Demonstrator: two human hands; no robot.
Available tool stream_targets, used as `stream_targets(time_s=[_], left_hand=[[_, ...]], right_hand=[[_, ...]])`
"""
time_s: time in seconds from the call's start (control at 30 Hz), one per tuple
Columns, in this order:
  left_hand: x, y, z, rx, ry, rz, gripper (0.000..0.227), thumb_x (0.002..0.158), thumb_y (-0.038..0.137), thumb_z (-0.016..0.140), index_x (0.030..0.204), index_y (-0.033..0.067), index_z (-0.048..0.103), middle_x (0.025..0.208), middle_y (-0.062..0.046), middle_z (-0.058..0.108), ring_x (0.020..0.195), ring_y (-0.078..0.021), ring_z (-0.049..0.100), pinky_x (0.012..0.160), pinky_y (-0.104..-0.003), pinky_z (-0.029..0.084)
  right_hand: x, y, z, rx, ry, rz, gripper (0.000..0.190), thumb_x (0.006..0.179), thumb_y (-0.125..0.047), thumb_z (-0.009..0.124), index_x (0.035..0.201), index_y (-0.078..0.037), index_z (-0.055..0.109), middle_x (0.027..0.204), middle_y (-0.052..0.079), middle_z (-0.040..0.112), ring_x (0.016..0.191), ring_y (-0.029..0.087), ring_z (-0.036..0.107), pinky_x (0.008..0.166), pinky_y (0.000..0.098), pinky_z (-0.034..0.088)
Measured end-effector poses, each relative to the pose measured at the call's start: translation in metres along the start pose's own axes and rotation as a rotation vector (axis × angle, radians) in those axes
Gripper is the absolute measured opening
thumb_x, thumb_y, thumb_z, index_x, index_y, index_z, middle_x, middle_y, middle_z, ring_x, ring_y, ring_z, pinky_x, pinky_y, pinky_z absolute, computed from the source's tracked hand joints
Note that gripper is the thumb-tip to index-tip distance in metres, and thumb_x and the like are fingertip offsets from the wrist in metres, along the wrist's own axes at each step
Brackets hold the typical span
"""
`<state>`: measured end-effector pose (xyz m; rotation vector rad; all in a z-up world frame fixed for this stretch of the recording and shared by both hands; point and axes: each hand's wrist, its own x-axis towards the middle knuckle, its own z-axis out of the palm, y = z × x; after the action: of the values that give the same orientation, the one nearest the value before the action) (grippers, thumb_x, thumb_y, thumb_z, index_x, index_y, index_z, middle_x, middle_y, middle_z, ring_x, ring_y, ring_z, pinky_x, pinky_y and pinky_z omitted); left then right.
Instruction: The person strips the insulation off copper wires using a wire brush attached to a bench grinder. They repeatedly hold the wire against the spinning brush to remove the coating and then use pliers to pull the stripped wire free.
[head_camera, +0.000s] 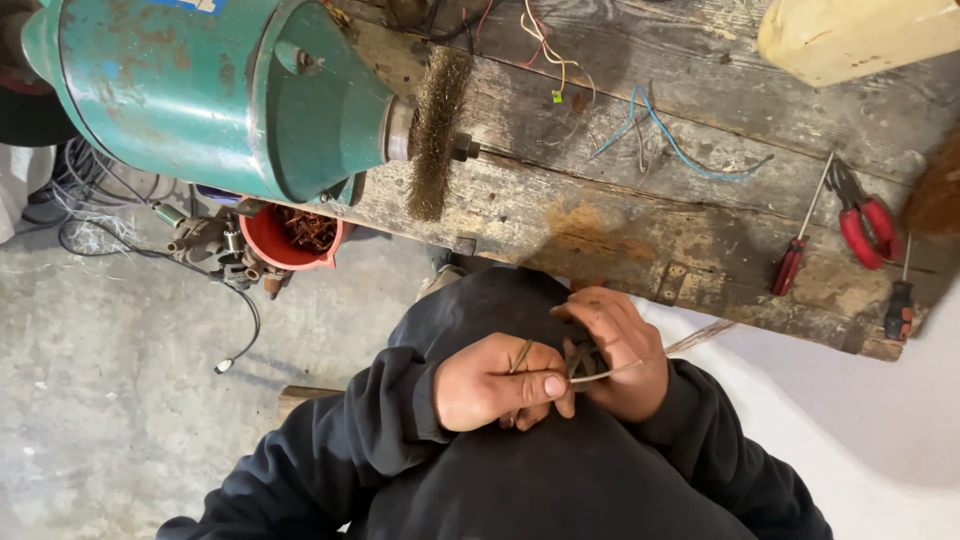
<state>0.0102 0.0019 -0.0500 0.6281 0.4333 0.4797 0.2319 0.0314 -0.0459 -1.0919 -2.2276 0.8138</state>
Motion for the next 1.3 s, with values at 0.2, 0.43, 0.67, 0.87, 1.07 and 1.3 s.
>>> stream_targets(time_s=[0.2, 0.43, 0.67, 0.87, 1.07, 1.3], left_hand=[[0.001, -0.006, 0.002, 0.001, 0.022, 0.003, 0.031, 0.111, 0.024, 0.054, 0.102, -0.0023, 0.069, 0.073, -0.001, 0.058, 0.067, -0.0085, 0.055, 0.066, -0.025, 0.046], [-0.002, -0.003, 0.005, 0.039, 0.036, -0.01, 0.032, 0.11, 0.025, 0.055, 0.1, -0.0022, 0.069, 0.07, 0.0, 0.057, 0.064, -0.0081, 0.053, 0.063, -0.025, 0.044], [-0.009, 0.001, 0.011, 0.069, 0.016, -0.037, 0.032, 0.11, 0.026, 0.055, 0.1, -0.0005, 0.07, 0.068, 0.001, 0.056, 0.062, -0.0074, 0.051, 0.061, -0.025, 0.043], [-0.017, 0.03, 0.029, 0.324, -0.066, -0.021, 0.03, 0.11, 0.029, 0.055, 0.106, 0.0051, 0.073, 0.073, 0.002, 0.059, 0.066, -0.0087, 0.053, 0.064, -0.027, 0.044], [-0.015, 0.042, 0.038, 0.603, 0.087, -0.012, 0.025, 0.107, 0.026, 0.058, 0.102, 0.0063, 0.073, 0.074, -0.005, 0.064, 0.067, -0.0172, 0.06, 0.064, -0.031, 0.049], [-0.014, 0.04, 0.038, 0.542, 0.019, 0.095, 0.024, 0.11, 0.023, 0.054, 0.11, 0.0044, 0.07, 0.098, -0.011, 0.074, 0.089, -0.0272, 0.072, 0.08, -0.035, 0.056]], right_hand=[[-0.005, -0.001, 0.003, -0.052, -0.007, 0.036, 0.04, 0.078, -0.005, 0.08, 0.116, -0.006, 0.066, 0.105, 0.013, 0.07, 0.103, 0.035, 0.07, 0.085, 0.0415, 0.057], [0.0, -0.007, -0.007, -0.065, -0.047, -0.004, 0.051, 0.067, -0.017, 0.084, 0.113, -0.006, 0.065, 0.109, 0.018, 0.07, 0.102, 0.038, 0.069, 0.083, 0.0435, 0.057], [-0.018, -0.004, -0.026, -0.17, -0.154, -0.041, 0.041, 0.068, -0.023, 0.086, 0.102, -0.011, 0.067, 0.093, 0.008, 0.067, 0.092, 0.033, 0.07, 0.076, 0.045, 0.052], [-0.03, -0.029, -0.04, 0.087, -0.316, 0.052, 0.035, 0.071, -0.022, 0.086, 0.1, -0.012, 0.069, 0.081, 0.002, 0.063, 0.076, 0.027, 0.065, 0.076, 0.0463, 0.045], [-0.06, -0.018, -0.01, 0.444, -0.216, 0.227, 0.03, 0.074, -0.017, 0.087, 0.093, -0.009, 0.066, 0.079, 0.005, 0.062, 0.071, 0.024, 0.063, 0.061, 0.0357, 0.045], [-0.068, -0.012, -0.003, 0.513, -0.064, 0.263, 0.035, 0.073, -0.022, 0.092, 0.088, -0.009, 0.064, 0.075, 0.004, 0.06, 0.067, 0.021, 0.059, 0.06, 0.0347, 0.042]])
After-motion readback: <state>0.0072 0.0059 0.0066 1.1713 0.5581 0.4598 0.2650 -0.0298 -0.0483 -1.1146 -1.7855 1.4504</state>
